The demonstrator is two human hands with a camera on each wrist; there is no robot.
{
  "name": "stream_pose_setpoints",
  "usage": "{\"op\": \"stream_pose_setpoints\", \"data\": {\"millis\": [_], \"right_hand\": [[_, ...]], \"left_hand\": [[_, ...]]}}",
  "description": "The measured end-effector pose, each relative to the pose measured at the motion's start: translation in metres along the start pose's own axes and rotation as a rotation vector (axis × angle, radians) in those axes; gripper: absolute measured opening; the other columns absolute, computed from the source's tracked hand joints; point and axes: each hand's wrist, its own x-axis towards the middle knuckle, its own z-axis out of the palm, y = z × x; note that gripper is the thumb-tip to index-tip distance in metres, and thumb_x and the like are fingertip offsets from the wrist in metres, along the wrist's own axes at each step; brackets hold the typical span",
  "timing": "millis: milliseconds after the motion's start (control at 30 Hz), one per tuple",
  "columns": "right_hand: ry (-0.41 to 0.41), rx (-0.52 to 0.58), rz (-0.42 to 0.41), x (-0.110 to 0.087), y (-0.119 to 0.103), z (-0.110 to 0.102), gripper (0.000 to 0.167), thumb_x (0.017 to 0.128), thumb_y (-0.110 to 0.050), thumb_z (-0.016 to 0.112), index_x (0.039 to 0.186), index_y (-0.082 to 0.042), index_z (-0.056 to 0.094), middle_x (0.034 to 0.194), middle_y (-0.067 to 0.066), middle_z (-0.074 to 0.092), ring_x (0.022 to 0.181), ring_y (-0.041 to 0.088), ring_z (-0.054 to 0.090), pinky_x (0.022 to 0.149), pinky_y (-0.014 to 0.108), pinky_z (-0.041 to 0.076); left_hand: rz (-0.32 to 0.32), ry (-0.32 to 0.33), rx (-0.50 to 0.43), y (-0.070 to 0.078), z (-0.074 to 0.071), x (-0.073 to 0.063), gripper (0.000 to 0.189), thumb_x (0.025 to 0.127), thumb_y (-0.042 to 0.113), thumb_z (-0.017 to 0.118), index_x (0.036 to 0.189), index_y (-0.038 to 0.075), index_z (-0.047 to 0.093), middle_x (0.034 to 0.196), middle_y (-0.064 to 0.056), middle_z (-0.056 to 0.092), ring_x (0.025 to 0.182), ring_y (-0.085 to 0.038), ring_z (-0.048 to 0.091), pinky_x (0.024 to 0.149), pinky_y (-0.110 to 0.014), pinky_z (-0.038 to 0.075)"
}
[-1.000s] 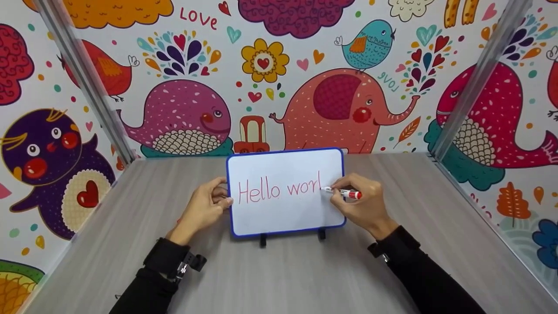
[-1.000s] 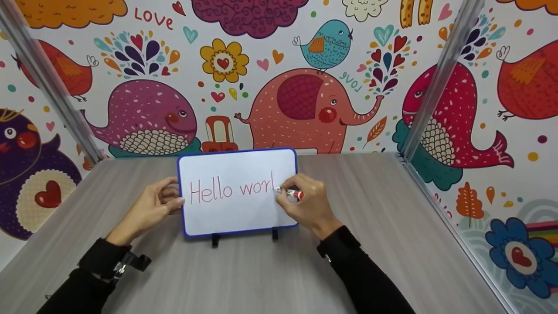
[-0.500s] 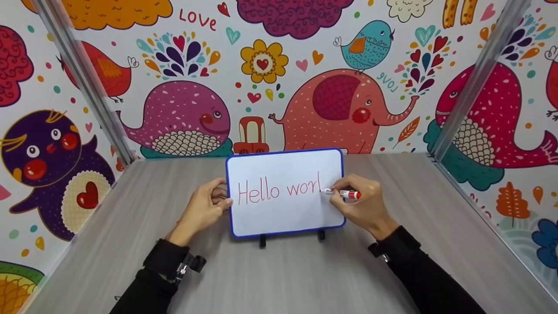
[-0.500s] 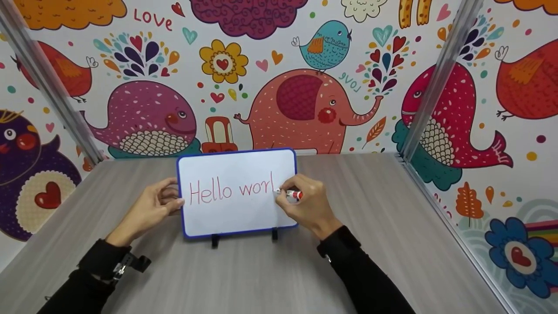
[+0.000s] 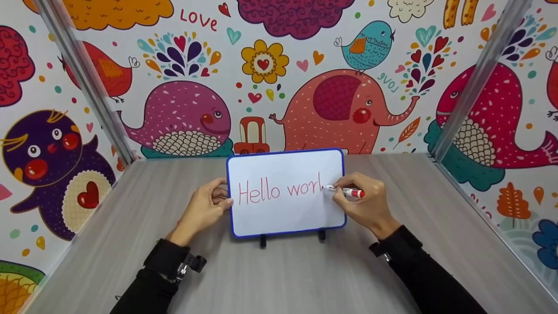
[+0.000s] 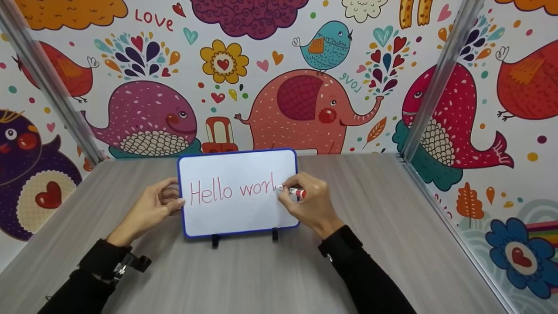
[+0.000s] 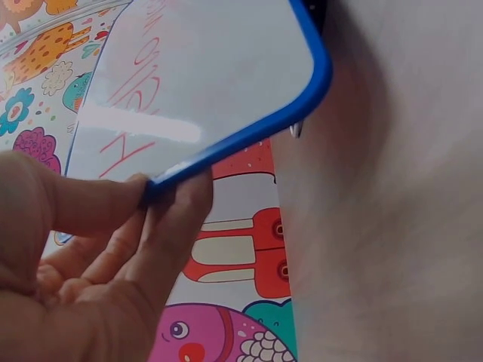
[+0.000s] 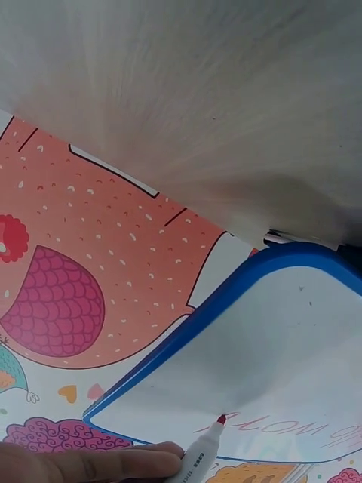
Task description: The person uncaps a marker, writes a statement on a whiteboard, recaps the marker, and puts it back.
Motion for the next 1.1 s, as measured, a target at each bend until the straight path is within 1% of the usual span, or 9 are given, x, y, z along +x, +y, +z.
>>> {"op": "stream_pose_setpoints", "data": {"millis": [133, 267, 500, 667, 767, 833, 900, 967, 1100], "right_hand": [[0.043, 0.001, -0.002, 0.002, -0.002, -0.003, 0.015, 0.089, 0.008, 0.086, 0.102, 0.0, 0.083, 0.096, 0.01, 0.088, 0.087, 0.029, 0.086, 0.098, 0.006, 0.06], [0.068, 0.0, 0.021, 0.005, -0.005, -0.005, 0.015, 0.091, 0.007, 0.088, 0.103, 0.0, 0.084, 0.099, 0.011, 0.088, 0.091, 0.03, 0.086, 0.1, 0.008, 0.061], [0.067, -0.007, 0.073, 0.009, -0.004, -0.011, 0.019, 0.094, 0.004, 0.092, 0.112, -0.002, 0.087, 0.109, 0.013, 0.089, 0.099, 0.028, 0.086, 0.1, 0.011, 0.063], [0.051, 0.026, 0.122, 0.006, -0.002, -0.02, 0.019, 0.097, 0.003, 0.092, 0.114, -0.003, 0.087, 0.112, 0.011, 0.089, 0.105, 0.019, 0.085, 0.1, 0.011, 0.063], [0.066, 0.05, 0.163, 0.002, 0.0, -0.025, 0.024, 0.094, 0.004, 0.095, 0.115, -0.005, 0.088, 0.112, 0.01, 0.089, 0.105, 0.009, 0.083, 0.097, 0.011, 0.064], [0.076, 0.047, 0.172, 0.0, 0.001, -0.029, 0.028, 0.091, 0.005, 0.097, 0.115, -0.005, 0.088, 0.111, 0.009, 0.089, 0.104, 0.006, 0.082, 0.096, 0.011, 0.064], [0.082, 0.023, 0.166, -0.001, 0.003, -0.03, 0.03, 0.088, 0.005, 0.099, 0.114, -0.005, 0.089, 0.111, 0.009, 0.089, 0.104, 0.008, 0.083, 0.097, 0.01, 0.064], [0.072, -0.007, 0.144, -0.003, 0.005, -0.031, 0.03, 0.087, 0.004, 0.1, 0.113, -0.005, 0.089, 0.11, 0.008, 0.09, 0.102, 0.013, 0.085, 0.098, 0.01, 0.063], [0.027, -0.056, 0.089, -0.004, 0.007, -0.029, 0.028, 0.087, 0.001, 0.101, 0.112, -0.005, 0.088, 0.11, 0.007, 0.09, 0.102, 0.024, 0.087, 0.1, 0.01, 0.062]], "left_hand": [[0.003, 0.003, 0.006, 0.0, 0.0, 0.0, 0.051, 0.107, -0.006, 0.073, 0.157, -0.006, 0.063, 0.12, -0.023, 0.085, 0.106, -0.029, 0.083, 0.09, -0.029, 0.072], [0.005, 0.008, 0.031, 0.0, 0.0, -0.001, 0.051, 0.108, -0.005, 0.074, 0.158, -0.005, 0.063, 0.12, -0.021, 0.085, 0.107, -0.029, 0.084, 0.092, -0.032, 0.073], [0.01, 0.014, 0.033, 0.0, 0.0, -0.001, 0.05, 0.108, -0.005, 0.074, 0.157, -0.006, 0.063, 0.122, -0.022, 0.084, 0.11, -0.03, 0.083, 0.097, -0.036, 0.073], [0.014, 0.001, 0.016, 0.0, 0.0, 0.0, 0.051, 0.108, -0.005, 0.074, 0.157, -0.008, 0.062, 0.121, -0.022, 0.084, 0.109, -0.03, 0.083, 0.094, -0.032, 0.073], [0.016, -0.011, 0.01, 0.0, 0.0, 0.001, 0.052, 0.108, -0.005, 0.073, 0.158, -0.009, 0.06, 0.122, -0.023, 0.083, 0.11, -0.03, 0.083, 0.093, -0.031, 0.073], [0.016, -0.013, 0.012, -0.001, -0.001, 0.002, 0.052, 0.109, -0.005, 0.073, 0.159, -0.009, 0.06, 0.123, -0.023, 0.083, 0.111, -0.031, 0.083, 0.095, -0.033, 0.073], [0.015, -0.013, 0.019, -0.001, -0.001, 0.001, 0.051, 0.11, -0.004, 0.073, 0.159, -0.008, 0.06, 0.125, -0.024, 0.083, 0.113, -0.033, 0.084, 0.098, -0.036, 0.073], [0.011, -0.014, 0.024, -0.001, -0.001, 0.001, 0.049, 0.111, -0.002, 0.073, 0.158, -0.007, 0.061, 0.127, -0.024, 0.083, 0.115, -0.034, 0.084, 0.101, -0.04, 0.073], [-0.001, -0.02, 0.001, -0.002, -0.001, -0.001, 0.045, 0.113, -0.001, 0.072, 0.157, -0.005, 0.062, 0.128, -0.024, 0.084, 0.115, -0.034, 0.085, 0.101, -0.045, 0.074]]}}
